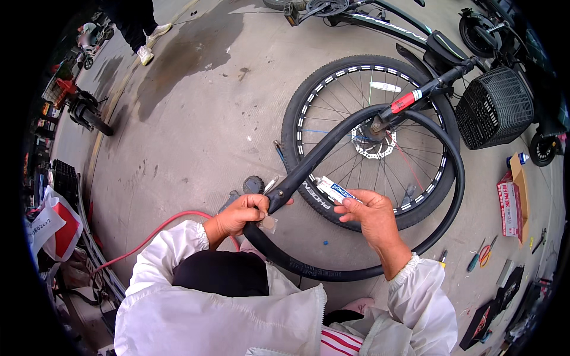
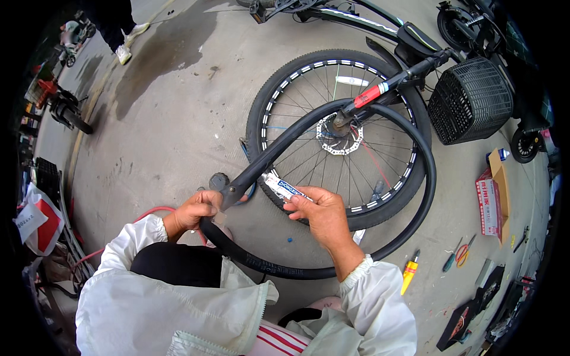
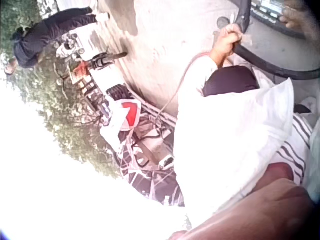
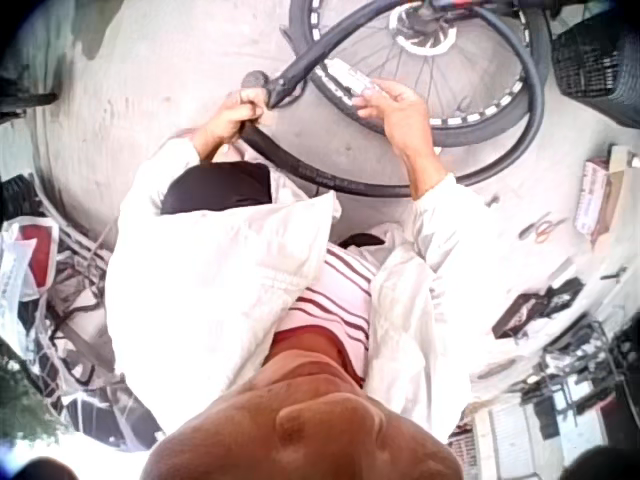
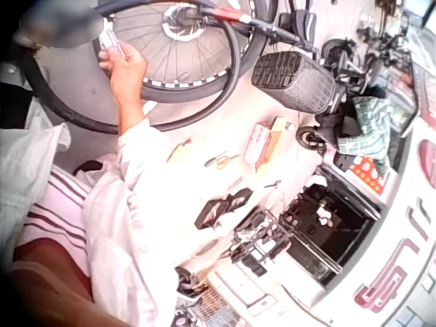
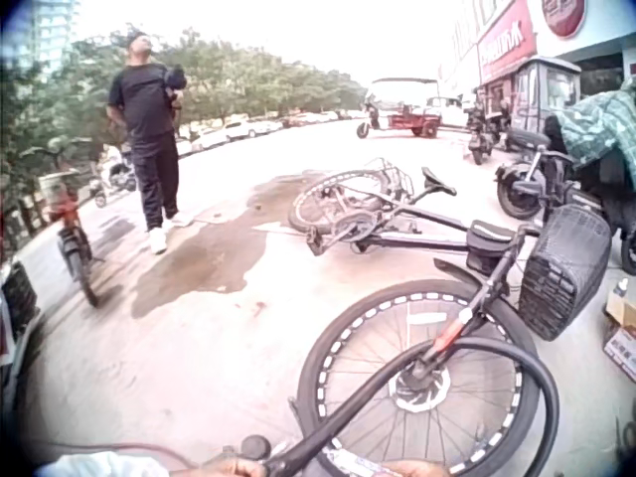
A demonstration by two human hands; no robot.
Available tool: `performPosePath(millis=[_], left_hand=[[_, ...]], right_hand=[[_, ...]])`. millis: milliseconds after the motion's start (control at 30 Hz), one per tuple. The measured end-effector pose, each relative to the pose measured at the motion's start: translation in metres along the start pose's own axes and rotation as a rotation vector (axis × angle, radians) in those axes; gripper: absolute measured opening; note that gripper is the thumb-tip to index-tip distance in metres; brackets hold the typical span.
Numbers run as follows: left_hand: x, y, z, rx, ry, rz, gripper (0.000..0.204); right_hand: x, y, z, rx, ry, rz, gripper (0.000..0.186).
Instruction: The person retrieves a tube and glue from inside a shop, then moves outside to a bicycle. They apply glue to the inner tube, attach a patch, and press it into place. The person handles the tube and patch by hand.
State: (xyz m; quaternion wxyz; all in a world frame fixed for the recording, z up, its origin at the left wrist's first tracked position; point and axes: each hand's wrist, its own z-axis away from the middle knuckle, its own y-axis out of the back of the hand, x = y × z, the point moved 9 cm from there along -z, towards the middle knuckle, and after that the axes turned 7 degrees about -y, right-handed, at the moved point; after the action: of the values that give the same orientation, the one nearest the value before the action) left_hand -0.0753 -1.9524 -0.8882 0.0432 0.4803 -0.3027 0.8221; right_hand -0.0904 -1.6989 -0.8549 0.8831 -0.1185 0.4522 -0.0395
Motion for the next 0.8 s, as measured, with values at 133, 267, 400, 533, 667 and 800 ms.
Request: performPosePath(millis=[133,267,400,533,667,800], left_hand=[[-0.031,0.01,-0.005,-0.076,0.006,0.03,0.005],[-0.034,0.018,-0.014,-0.174,-0.083,-0.049,0.003],[-0.033,0.017,-0.018,-0.194,-0.091,0.011,0.004],[-0.035,0.025,-0.02,-0.206,-0.105,-0.012,0.003],[-0.03,0.033,-0.018,-0.182,-0.131,-0.023,0.004],[-0.028,0.037,-0.017,-0.178,-0.156,-0.037,0.005]], right_hand=[[0.033,-0.011,-0.02,0.104,-0.07,0.025,0.022],[0.049,-0.016,-0.026,0.176,-0.079,0.107,0.02],[0.049,-0.025,-0.031,0.193,-0.06,0.158,0.017],[0.045,-0.034,-0.037,0.194,-0.056,0.201,0.015],[0.043,-0.038,-0.044,0.14,-0.002,0.286,0.014],[0.044,-0.047,-0.052,0.067,-0.001,0.347,0.015]])
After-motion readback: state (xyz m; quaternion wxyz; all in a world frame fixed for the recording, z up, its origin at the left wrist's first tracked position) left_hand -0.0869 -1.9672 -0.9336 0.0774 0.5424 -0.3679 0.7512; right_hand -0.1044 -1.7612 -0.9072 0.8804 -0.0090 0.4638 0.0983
